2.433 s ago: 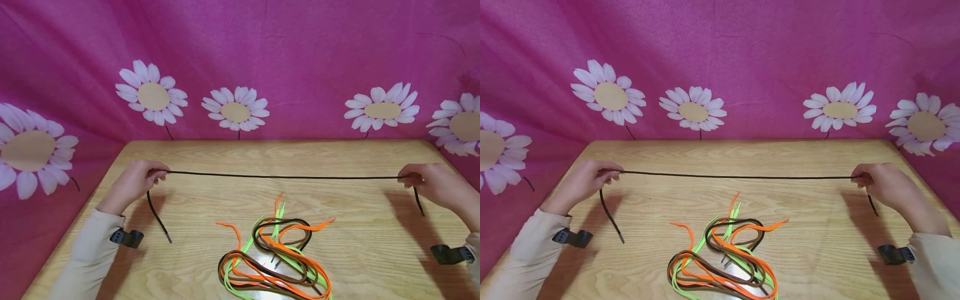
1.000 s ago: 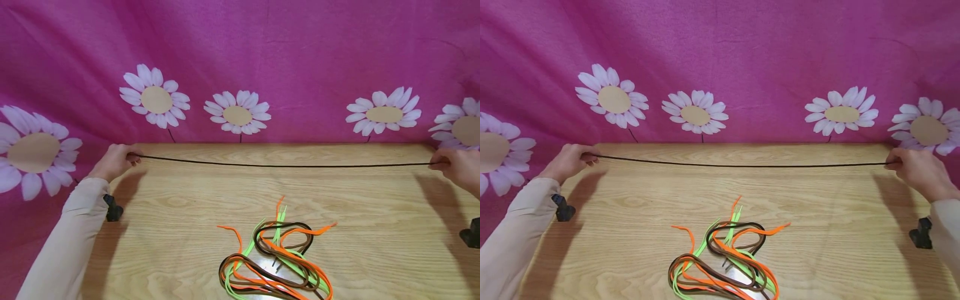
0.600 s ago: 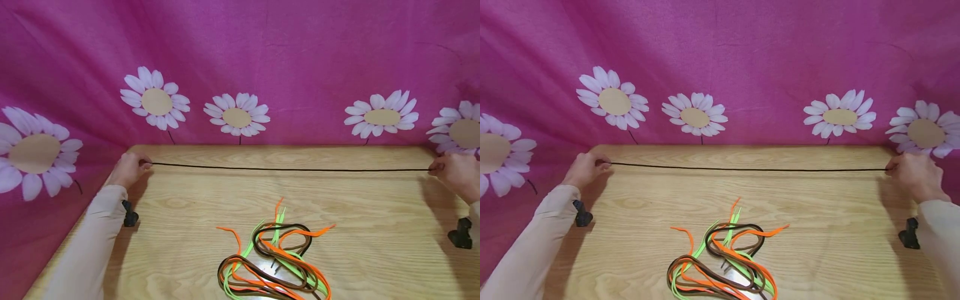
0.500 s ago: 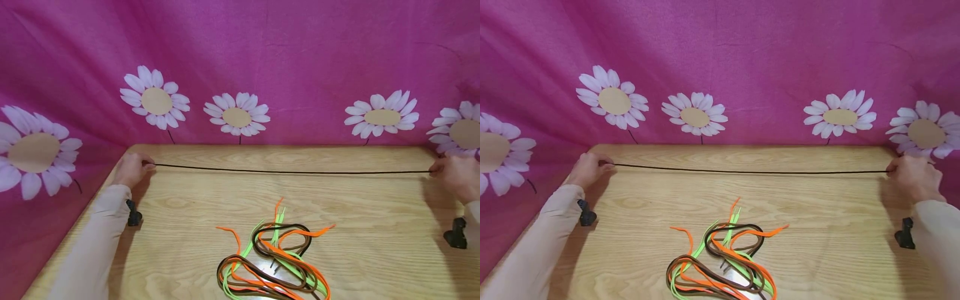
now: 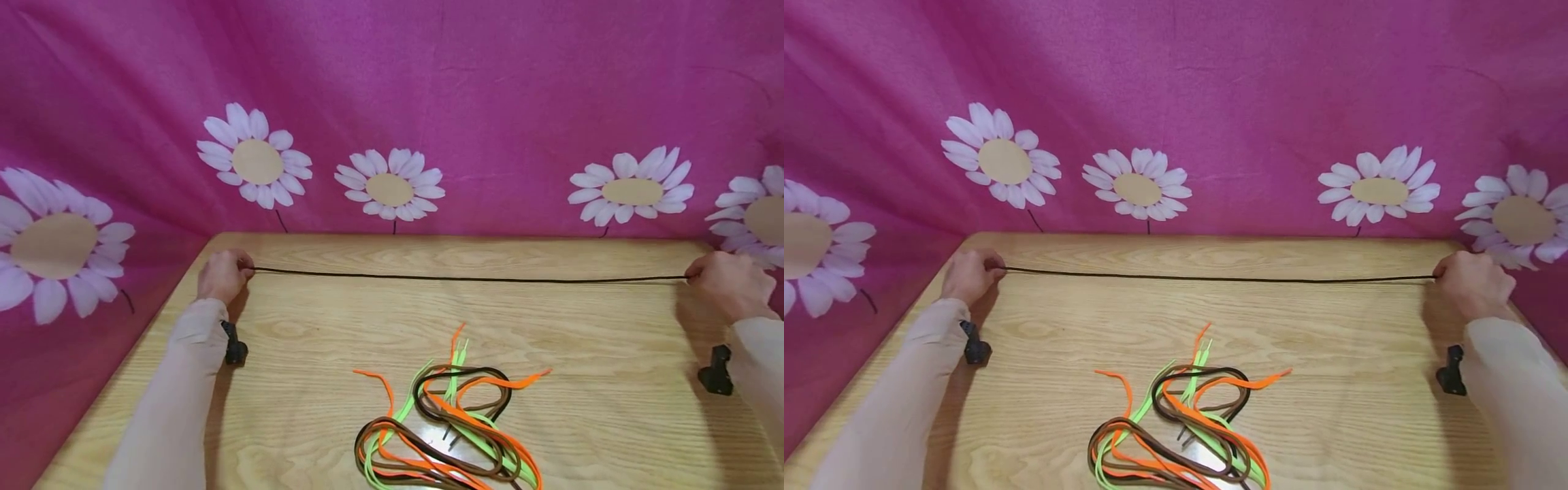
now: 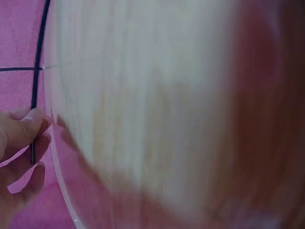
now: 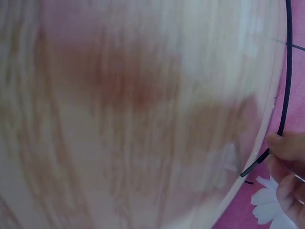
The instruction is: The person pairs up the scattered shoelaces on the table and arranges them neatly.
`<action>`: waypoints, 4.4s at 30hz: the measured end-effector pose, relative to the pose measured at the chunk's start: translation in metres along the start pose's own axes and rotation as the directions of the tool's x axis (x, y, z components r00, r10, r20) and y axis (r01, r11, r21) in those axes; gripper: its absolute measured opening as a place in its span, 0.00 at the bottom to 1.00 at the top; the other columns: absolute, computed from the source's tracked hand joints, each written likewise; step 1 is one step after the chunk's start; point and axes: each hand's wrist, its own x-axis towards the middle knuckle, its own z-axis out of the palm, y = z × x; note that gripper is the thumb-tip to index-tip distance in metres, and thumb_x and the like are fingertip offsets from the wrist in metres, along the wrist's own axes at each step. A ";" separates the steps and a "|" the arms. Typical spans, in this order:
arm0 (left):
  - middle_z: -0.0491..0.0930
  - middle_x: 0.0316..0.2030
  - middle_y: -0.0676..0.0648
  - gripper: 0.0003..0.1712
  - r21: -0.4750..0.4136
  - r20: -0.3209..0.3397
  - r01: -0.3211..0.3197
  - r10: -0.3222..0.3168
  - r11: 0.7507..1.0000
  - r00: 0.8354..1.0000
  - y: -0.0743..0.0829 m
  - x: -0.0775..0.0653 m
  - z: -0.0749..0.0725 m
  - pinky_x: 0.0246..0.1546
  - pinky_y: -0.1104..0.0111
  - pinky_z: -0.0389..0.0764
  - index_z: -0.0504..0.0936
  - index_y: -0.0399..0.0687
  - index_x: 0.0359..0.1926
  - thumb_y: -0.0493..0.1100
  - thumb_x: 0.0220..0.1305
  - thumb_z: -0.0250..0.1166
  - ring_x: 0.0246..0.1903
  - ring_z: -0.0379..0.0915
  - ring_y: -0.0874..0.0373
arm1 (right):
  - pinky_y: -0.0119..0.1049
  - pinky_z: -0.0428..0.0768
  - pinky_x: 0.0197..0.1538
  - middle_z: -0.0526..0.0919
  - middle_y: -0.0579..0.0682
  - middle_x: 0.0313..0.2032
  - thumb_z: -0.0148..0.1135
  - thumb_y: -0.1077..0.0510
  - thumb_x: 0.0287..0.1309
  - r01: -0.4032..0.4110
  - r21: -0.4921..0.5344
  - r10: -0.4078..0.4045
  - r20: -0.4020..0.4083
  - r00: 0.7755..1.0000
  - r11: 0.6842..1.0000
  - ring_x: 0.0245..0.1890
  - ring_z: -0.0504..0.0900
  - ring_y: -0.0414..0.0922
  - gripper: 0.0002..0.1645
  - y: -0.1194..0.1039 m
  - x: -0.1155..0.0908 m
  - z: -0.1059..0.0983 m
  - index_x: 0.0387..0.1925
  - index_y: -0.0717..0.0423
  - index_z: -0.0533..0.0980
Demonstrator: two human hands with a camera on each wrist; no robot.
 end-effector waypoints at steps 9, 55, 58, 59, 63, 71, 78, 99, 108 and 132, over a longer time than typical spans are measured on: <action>0.82 0.36 0.34 0.04 0.045 0.049 -0.017 0.015 0.999 0.999 -0.006 0.001 0.002 0.40 0.48 0.75 0.84 0.37 0.35 0.30 0.58 0.66 0.40 0.77 0.37 | 0.68 0.71 0.31 0.76 0.75 0.37 0.60 0.64 0.51 -0.038 -0.019 0.040 0.084 0.996 0.999 0.35 0.72 0.73 0.11 0.000 -0.003 0.002 0.37 0.66 0.80; 0.83 0.37 0.34 0.08 0.011 -0.029 -0.018 0.018 1.000 0.999 0.004 0.001 -0.012 0.41 0.50 0.75 0.85 0.34 0.38 0.35 0.59 0.66 0.40 0.77 0.39 | 0.70 0.69 0.30 0.75 0.77 0.36 0.60 0.66 0.48 0.026 -0.009 -0.025 0.029 0.999 1.000 0.34 0.73 0.73 0.12 -0.007 -0.002 -0.004 0.36 0.70 0.77; 0.83 0.39 0.33 0.10 0.001 -0.076 -0.027 0.027 1.000 0.997 0.012 0.002 -0.015 0.41 0.50 0.75 0.85 0.33 0.39 0.37 0.61 0.66 0.40 0.77 0.38 | 0.69 0.69 0.28 0.76 0.75 0.36 0.61 0.67 0.47 0.061 0.021 -0.061 0.011 0.998 0.998 0.33 0.73 0.74 0.10 -0.011 -0.001 -0.007 0.34 0.68 0.78; 0.83 0.39 0.33 0.10 -0.006 -0.084 -0.031 0.030 1.000 0.996 0.015 0.002 -0.015 0.41 0.50 0.75 0.85 0.33 0.39 0.38 0.61 0.65 0.41 0.77 0.38 | 0.68 0.69 0.28 0.77 0.74 0.36 0.61 0.67 0.47 0.068 0.026 -0.068 0.011 0.998 0.997 0.33 0.74 0.73 0.10 -0.015 -0.001 -0.007 0.34 0.67 0.79; 0.83 0.37 0.34 0.11 -0.037 -0.064 -0.080 0.078 0.996 0.995 0.029 0.002 -0.016 0.39 0.51 0.76 0.85 0.33 0.39 0.38 0.62 0.65 0.39 0.78 0.40 | 0.62 0.72 0.27 0.81 0.67 0.32 0.63 0.68 0.47 0.144 0.046 -0.145 0.005 0.989 0.988 0.32 0.77 0.68 0.09 -0.034 -0.006 -0.005 0.34 0.66 0.80; 0.85 0.31 0.40 0.07 -0.102 0.052 -0.261 0.267 0.960 0.962 0.076 -0.016 0.000 0.35 0.56 0.78 0.86 0.35 0.36 0.34 0.61 0.64 0.32 0.79 0.49 | 0.42 0.74 0.23 0.83 0.51 0.24 0.68 0.67 0.46 0.458 0.105 -0.453 -0.067 0.889 0.883 0.24 0.80 0.49 0.06 -0.089 -0.033 0.010 0.30 0.60 0.84; 0.84 0.29 0.48 0.05 -0.174 0.162 -0.348 0.375 0.921 0.913 0.138 -0.064 0.013 0.28 0.68 0.77 0.87 0.39 0.34 0.35 0.61 0.65 0.27 0.76 0.61 | 0.34 0.75 0.26 0.82 0.41 0.23 0.73 0.68 0.43 0.616 0.203 -0.603 -0.127 0.787 0.761 0.23 0.78 0.36 0.09 -0.144 -0.069 0.014 0.28 0.54 0.84; 0.66 0.15 0.57 0.20 -0.122 0.408 -0.425 0.435 0.897 0.803 0.221 -0.147 0.044 0.16 0.71 0.65 0.70 0.52 0.15 0.45 0.60 0.68 0.17 0.63 0.65 | 0.29 0.72 0.28 0.77 0.34 0.24 0.67 0.62 0.56 0.581 0.537 -0.765 0.213 0.608 0.612 0.24 0.70 0.30 0.06 -0.243 -0.133 0.013 0.29 0.48 0.79; 0.62 0.12 0.57 0.20 -0.094 0.424 -0.434 0.431 0.896 0.796 0.227 -0.148 0.047 0.14 0.71 0.62 0.65 0.51 0.11 0.35 0.50 0.65 0.14 0.56 0.64 | 0.28 0.68 0.27 0.70 0.35 0.21 0.66 0.68 0.46 0.591 0.526 -0.770 0.227 0.596 0.612 0.23 0.66 0.31 0.13 -0.246 -0.138 0.013 0.26 0.48 0.74; 0.62 0.12 0.58 0.16 -0.139 0.384 -0.474 0.488 0.870 0.784 0.219 -0.146 0.036 0.16 0.71 0.63 0.68 0.52 0.12 0.34 0.47 0.64 0.15 0.57 0.65 | 0.30 0.73 0.28 0.79 0.37 0.24 0.65 0.69 0.49 0.523 0.534 -0.716 0.253 0.650 0.664 0.25 0.74 0.31 0.12 -0.232 -0.129 0.002 0.30 0.48 0.77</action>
